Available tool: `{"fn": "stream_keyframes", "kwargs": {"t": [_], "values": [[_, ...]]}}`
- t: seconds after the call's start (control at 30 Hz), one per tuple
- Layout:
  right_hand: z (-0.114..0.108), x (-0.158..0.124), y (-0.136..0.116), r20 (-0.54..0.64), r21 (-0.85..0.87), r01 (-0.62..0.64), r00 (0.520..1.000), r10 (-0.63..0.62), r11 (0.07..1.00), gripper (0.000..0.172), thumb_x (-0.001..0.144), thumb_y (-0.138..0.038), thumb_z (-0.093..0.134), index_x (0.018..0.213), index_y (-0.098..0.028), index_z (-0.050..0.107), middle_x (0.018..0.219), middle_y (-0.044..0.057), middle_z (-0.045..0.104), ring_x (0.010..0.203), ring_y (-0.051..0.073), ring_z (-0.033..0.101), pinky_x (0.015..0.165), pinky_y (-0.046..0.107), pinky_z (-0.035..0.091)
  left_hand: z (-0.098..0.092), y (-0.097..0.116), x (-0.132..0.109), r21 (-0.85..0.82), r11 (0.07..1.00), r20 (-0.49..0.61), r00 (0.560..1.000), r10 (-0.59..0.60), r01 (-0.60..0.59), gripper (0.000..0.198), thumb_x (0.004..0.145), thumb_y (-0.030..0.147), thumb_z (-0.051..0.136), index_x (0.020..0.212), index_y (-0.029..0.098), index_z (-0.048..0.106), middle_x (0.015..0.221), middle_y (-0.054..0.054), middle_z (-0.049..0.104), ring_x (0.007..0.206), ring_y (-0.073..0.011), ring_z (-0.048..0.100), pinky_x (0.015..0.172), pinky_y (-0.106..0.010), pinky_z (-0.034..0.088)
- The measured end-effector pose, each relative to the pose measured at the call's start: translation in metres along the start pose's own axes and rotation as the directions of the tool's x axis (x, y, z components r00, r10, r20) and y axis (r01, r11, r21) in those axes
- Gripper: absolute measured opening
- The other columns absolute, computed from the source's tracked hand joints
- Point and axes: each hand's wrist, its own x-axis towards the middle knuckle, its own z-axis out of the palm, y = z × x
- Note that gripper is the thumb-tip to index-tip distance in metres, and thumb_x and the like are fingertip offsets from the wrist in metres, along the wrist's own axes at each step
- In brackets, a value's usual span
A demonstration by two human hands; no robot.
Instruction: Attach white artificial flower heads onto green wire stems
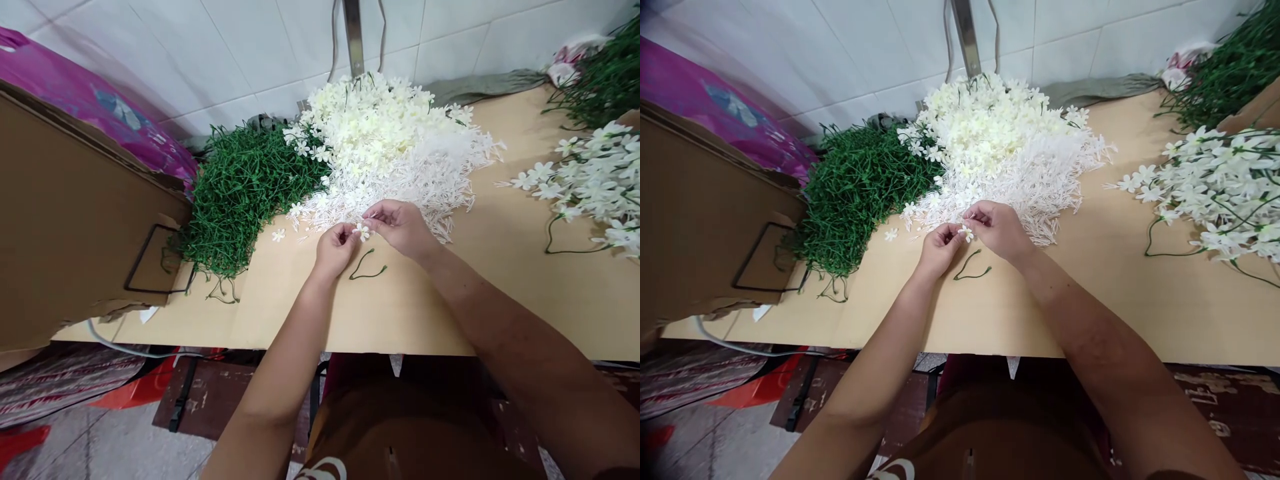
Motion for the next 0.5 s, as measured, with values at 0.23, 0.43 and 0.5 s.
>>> {"fn": "stream_keyframes", "kwargs": {"t": [0.23,0.43,0.5], "values": [[0.0037,-0.0025,0.0003,-0.038,-0.205,0.002,0.999,-0.01,0.979,0.009,0.075,-0.024,0.068,0.07,-0.019,0.063,0.065,0.0,0.066,0.06,0.013,0.054,0.061,0.028,0.043,-0.0024,0.0069,0.0006,-0.164,0.986,0.03,0.999,-0.036,0.041,0.021,0.073,0.028,0.074,0.067,0.016,0.057,0.058,0.005,0.052,0.057,-0.0082,0.043,0.059,-0.022,0.033],[0.0055,-0.0019,0.0038,-0.053,-0.26,-0.001,0.999,-0.014,0.966,0.007,0.078,-0.021,0.063,0.076,-0.019,0.069,0.072,0.002,0.068,0.065,0.015,0.056,0.065,0.031,0.045,-0.0032,0.0052,0.0022,-0.151,0.987,0.029,0.999,-0.043,0.047,0.021,0.075,0.024,0.073,0.067,0.017,0.056,0.059,0.005,0.052,0.058,-0.0083,0.044,0.06,-0.022,0.034],[0.0066,-0.0022,0.005,-0.038,-0.268,0.049,0.997,-0.062,0.962,0.008,0.078,-0.022,0.063,0.077,-0.02,0.07,0.078,0.004,0.069,0.07,0.017,0.058,0.067,0.032,0.046,-0.0029,0.0047,0.0028,-0.129,0.991,0.011,0.999,-0.043,0.044,0.02,0.077,0.022,0.071,0.066,0.017,0.055,0.057,0.005,0.05,0.057,-0.0082,0.042,0.06,-0.022,0.033]]}}
